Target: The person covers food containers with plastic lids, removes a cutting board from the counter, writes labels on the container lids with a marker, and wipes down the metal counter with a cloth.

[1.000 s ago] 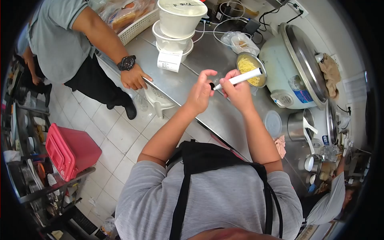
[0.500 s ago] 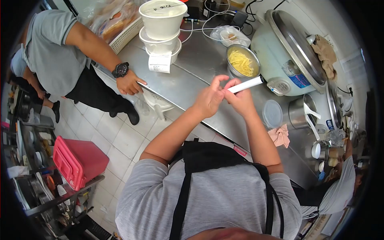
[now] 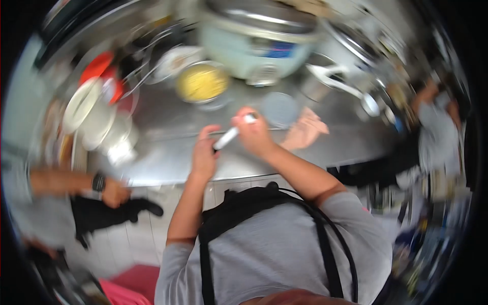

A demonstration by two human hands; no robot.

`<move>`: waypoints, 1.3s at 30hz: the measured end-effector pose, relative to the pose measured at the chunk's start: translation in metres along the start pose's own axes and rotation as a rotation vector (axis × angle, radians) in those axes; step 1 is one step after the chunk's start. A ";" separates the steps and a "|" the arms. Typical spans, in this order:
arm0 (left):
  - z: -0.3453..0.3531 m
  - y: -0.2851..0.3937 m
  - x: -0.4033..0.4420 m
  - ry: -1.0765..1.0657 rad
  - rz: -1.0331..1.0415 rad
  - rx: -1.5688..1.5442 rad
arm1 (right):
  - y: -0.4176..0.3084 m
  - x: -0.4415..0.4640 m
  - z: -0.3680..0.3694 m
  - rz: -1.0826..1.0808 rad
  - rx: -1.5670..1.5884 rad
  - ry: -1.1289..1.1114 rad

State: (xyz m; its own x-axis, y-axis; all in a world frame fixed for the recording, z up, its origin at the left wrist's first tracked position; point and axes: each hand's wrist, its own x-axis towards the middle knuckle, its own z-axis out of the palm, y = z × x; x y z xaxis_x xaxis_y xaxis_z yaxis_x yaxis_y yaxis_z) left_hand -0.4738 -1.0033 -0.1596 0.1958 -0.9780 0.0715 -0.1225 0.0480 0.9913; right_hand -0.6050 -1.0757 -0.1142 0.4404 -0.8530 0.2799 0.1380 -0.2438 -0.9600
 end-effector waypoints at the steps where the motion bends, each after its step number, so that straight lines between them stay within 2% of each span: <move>1: 0.003 0.000 0.006 -0.048 -0.058 -0.060 | 0.000 0.001 -0.011 0.043 0.005 -0.009; 3: 0.025 0.003 0.017 -0.027 0.057 -0.025 | -0.002 -0.003 -0.048 0.061 -0.020 -0.004; 4: 0.035 0.014 0.021 0.018 0.182 0.190 | -0.004 -0.006 -0.066 0.041 -0.053 0.014; 8: 0.067 -0.009 0.043 0.000 0.145 0.132 | -0.042 -0.018 -0.158 -0.096 -0.172 0.126; 14: 0.127 -0.016 0.064 -0.071 0.031 0.209 | -0.101 -0.050 -0.349 -0.056 -0.330 0.622; 17: 0.167 -0.012 0.079 -0.005 0.003 0.207 | -0.098 -0.041 -0.456 -0.050 -0.227 0.875; 20: 0.208 -0.026 0.101 0.089 0.035 0.218 | -0.062 -0.017 -0.569 -0.063 -0.159 0.989; 24: 0.269 -0.018 0.115 0.169 0.019 0.327 | -0.017 0.031 -0.678 0.067 -0.078 0.965; 27: 0.314 -0.003 0.122 0.225 -0.002 0.434 | 0.015 0.091 -0.739 -0.006 -0.086 1.019; 30: 0.326 -0.006 0.118 0.291 -0.008 0.490 | 0.036 0.140 -0.771 0.004 -0.229 0.985; 34: 0.325 -0.009 0.106 0.364 -0.073 0.549 | 0.065 0.191 -0.796 -0.074 -0.626 0.992; 39: 0.332 0.005 0.101 0.473 -0.134 0.583 | 0.083 0.224 -0.798 0.392 -0.952 0.712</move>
State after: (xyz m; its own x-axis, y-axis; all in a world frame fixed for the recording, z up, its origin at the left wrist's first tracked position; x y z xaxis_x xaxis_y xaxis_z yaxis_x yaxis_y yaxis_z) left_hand -0.7774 -1.1689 -0.1842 0.6252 -0.7704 0.1249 -0.5365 -0.3080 0.7857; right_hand -1.2026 -1.6553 -0.1394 -0.3113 -0.9309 0.1912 -0.7196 0.0995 -0.6872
